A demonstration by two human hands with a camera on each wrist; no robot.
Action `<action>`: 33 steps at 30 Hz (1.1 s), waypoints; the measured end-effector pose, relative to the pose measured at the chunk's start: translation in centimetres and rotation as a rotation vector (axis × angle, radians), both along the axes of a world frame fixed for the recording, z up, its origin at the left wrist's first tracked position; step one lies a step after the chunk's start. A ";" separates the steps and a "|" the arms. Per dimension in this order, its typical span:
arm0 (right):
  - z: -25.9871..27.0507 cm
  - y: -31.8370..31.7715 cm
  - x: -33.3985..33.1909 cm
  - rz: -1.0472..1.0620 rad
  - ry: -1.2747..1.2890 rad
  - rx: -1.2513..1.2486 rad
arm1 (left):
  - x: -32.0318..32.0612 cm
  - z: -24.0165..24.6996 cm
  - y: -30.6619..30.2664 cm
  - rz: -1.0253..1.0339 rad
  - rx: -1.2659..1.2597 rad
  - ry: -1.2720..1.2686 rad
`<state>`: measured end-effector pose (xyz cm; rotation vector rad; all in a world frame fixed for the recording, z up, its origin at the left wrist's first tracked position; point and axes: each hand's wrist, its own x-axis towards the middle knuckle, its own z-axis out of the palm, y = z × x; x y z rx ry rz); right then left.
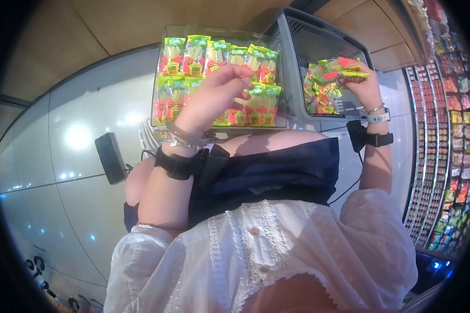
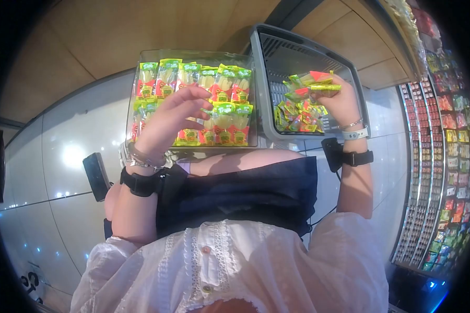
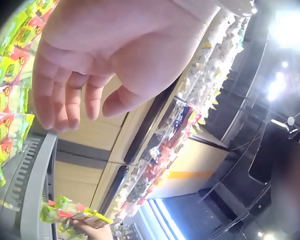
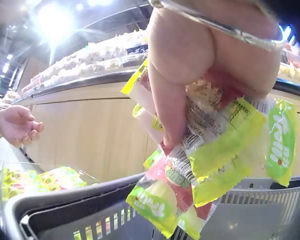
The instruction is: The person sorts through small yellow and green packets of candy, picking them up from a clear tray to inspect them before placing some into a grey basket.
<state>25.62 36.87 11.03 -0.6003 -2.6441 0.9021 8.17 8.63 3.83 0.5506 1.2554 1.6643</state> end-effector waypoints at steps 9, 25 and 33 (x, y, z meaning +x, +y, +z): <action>0.0 -3.6 0.0 -0.033 0.360 0.079 | 1.7 0.0 0.9 -0.149 -0.083 0.039; -2.5 -19.1 -8.4 0.469 0.260 0.360 | 1.1 -0.1 0.2 0.169 0.647 -0.935; -2.6 -18.1 -8.9 0.450 0.249 -0.383 | 1.2 0.8 0.2 0.141 0.664 -0.959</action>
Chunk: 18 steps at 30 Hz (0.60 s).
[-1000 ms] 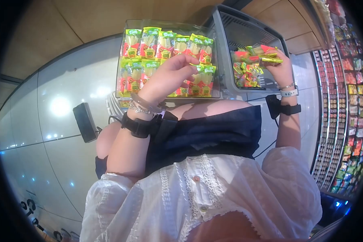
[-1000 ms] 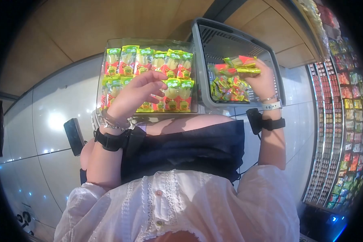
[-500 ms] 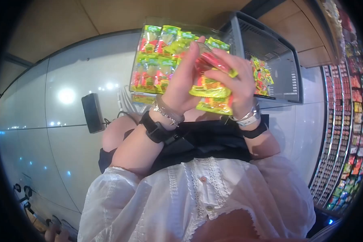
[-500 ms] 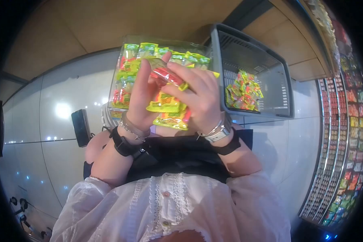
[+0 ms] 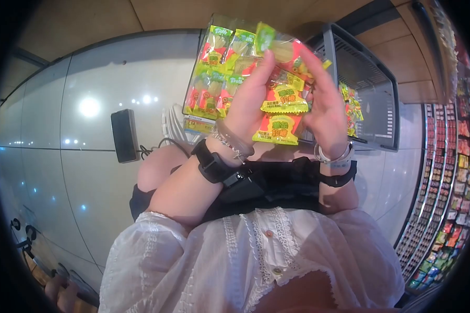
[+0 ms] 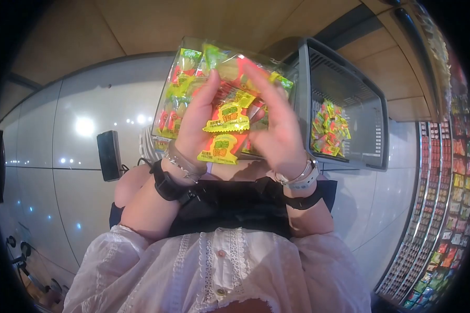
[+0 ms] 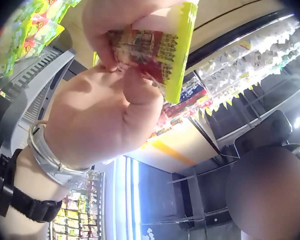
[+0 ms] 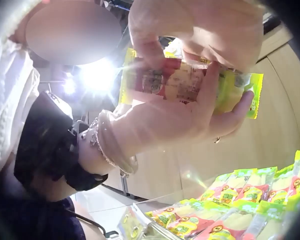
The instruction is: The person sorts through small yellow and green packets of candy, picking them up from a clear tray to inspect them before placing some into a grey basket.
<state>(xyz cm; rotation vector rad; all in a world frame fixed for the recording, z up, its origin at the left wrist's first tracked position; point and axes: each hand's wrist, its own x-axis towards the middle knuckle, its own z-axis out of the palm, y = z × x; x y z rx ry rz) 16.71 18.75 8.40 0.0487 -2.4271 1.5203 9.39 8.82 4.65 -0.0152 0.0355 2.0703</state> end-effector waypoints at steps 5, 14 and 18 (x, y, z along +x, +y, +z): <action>-0.9 1.3 -0.4 -0.237 0.134 -0.745 | -0.4 -1.0 0.3 0.002 -0.174 0.059; -0.2 4.6 0.4 -0.389 0.100 -1.153 | -6.1 1.1 -4.3 0.435 -0.457 0.343; -2.7 3.3 -0.4 -0.443 -0.097 -1.336 | -8.7 1.6 -8.9 0.658 -0.547 0.525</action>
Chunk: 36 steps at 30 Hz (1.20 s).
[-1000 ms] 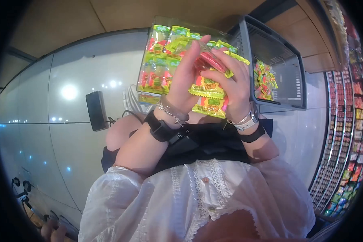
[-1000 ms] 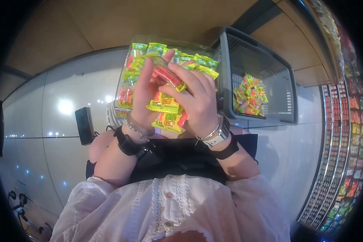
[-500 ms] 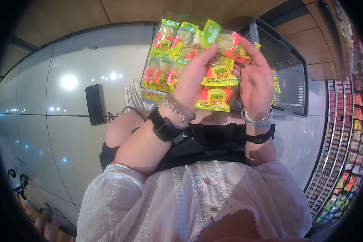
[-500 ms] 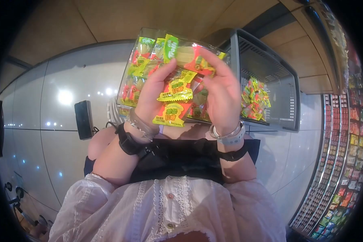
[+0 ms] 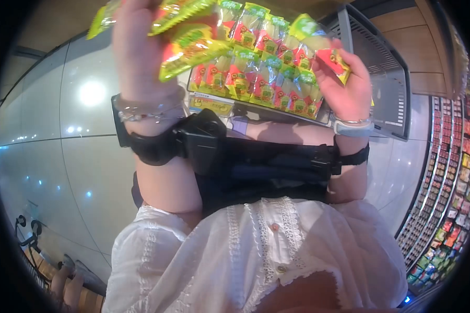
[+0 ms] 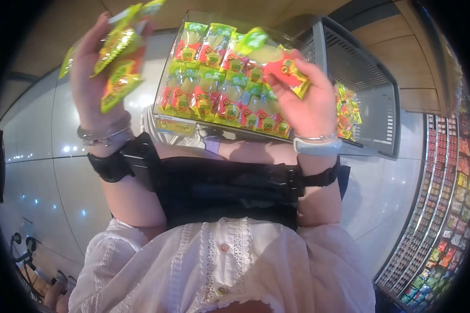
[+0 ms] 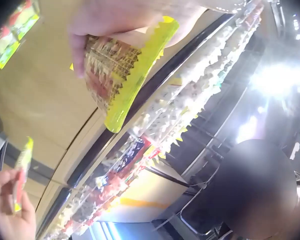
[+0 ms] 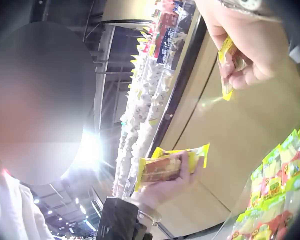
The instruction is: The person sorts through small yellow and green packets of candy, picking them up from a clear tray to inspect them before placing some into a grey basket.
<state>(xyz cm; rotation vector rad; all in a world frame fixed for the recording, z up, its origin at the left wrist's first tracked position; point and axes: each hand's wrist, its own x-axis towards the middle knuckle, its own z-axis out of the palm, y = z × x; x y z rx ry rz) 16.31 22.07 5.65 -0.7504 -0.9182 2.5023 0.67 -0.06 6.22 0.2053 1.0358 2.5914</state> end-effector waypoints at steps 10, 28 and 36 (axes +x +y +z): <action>-6.0 -8.1 -5.0 0.201 -0.109 0.187 | 1.1 2.0 -0.2 0.061 0.131 -0.125; -8.4 -10.2 -5.6 0.351 -0.194 1.552 | 0.8 1.7 0.0 0.020 0.149 -0.168; -4.1 -7.6 -4.5 0.514 -0.218 1.656 | -0.6 -1.5 0.7 -0.233 0.030 0.015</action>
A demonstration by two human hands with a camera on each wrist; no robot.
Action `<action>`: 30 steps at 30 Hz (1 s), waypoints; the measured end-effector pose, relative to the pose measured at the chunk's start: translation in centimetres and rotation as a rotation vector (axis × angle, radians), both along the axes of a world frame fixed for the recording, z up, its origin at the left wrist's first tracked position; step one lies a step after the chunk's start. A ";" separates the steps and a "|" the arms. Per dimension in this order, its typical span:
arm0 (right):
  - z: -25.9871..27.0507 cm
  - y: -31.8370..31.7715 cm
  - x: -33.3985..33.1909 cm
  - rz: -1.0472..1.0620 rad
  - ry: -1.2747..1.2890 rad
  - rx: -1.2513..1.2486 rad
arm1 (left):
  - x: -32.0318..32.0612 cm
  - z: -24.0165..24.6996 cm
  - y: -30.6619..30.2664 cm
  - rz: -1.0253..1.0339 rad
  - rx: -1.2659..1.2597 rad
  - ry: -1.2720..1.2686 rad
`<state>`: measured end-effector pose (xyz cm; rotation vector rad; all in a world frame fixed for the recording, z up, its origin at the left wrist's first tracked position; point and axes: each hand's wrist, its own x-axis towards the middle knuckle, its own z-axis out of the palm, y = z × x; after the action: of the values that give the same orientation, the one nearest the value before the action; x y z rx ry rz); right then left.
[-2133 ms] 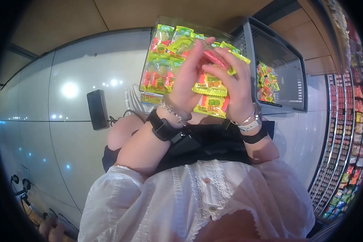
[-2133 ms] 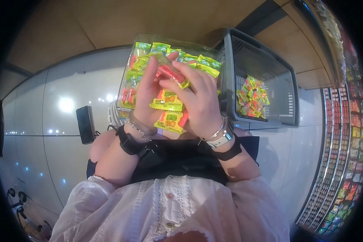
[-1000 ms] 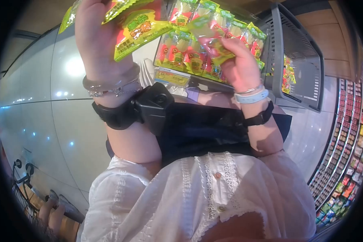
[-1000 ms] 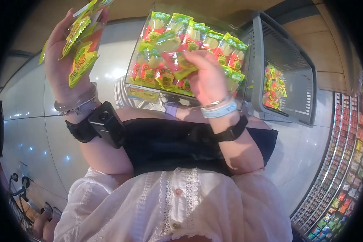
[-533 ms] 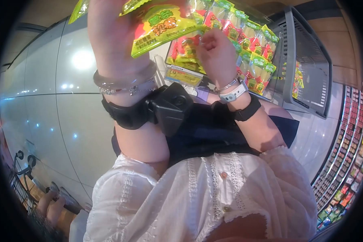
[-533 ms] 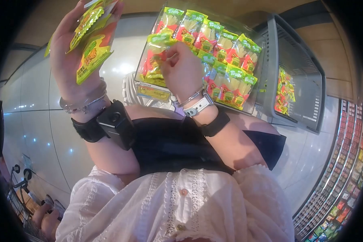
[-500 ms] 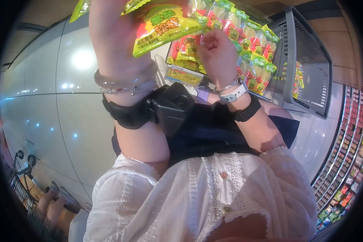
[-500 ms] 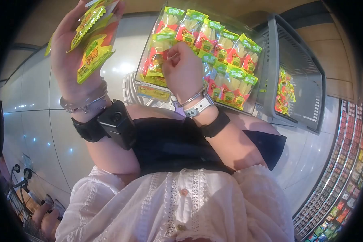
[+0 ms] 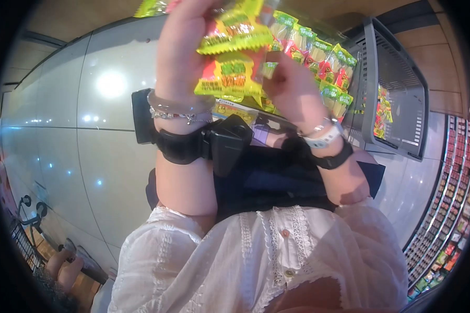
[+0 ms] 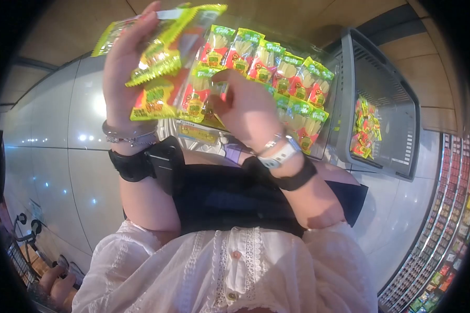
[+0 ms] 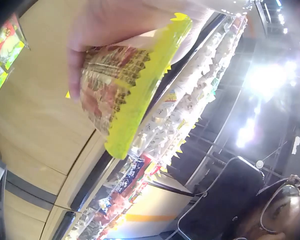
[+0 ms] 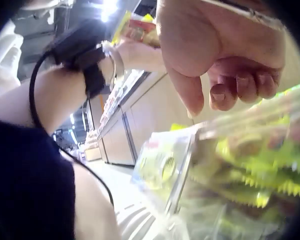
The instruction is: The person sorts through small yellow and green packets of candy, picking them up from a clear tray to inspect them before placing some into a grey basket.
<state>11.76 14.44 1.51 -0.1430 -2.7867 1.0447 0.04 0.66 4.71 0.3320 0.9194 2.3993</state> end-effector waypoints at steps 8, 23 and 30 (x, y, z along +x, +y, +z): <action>4.7 4.4 1.9 -0.214 0.465 -0.253 | 3.7 -0.4 4.7 -0.279 -0.176 -0.010; 5.5 7.1 2.6 0.142 0.365 0.216 | 5.0 -0.9 5.9 -0.464 -0.164 -0.186; 6.5 5.8 2.2 -0.013 0.307 -0.131 | 4.4 -2.0 6.2 -0.370 -0.327 0.154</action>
<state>13.94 20.25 8.06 -0.0146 -2.4422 1.1392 4.48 6.84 2.75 0.5151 1.1844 1.8728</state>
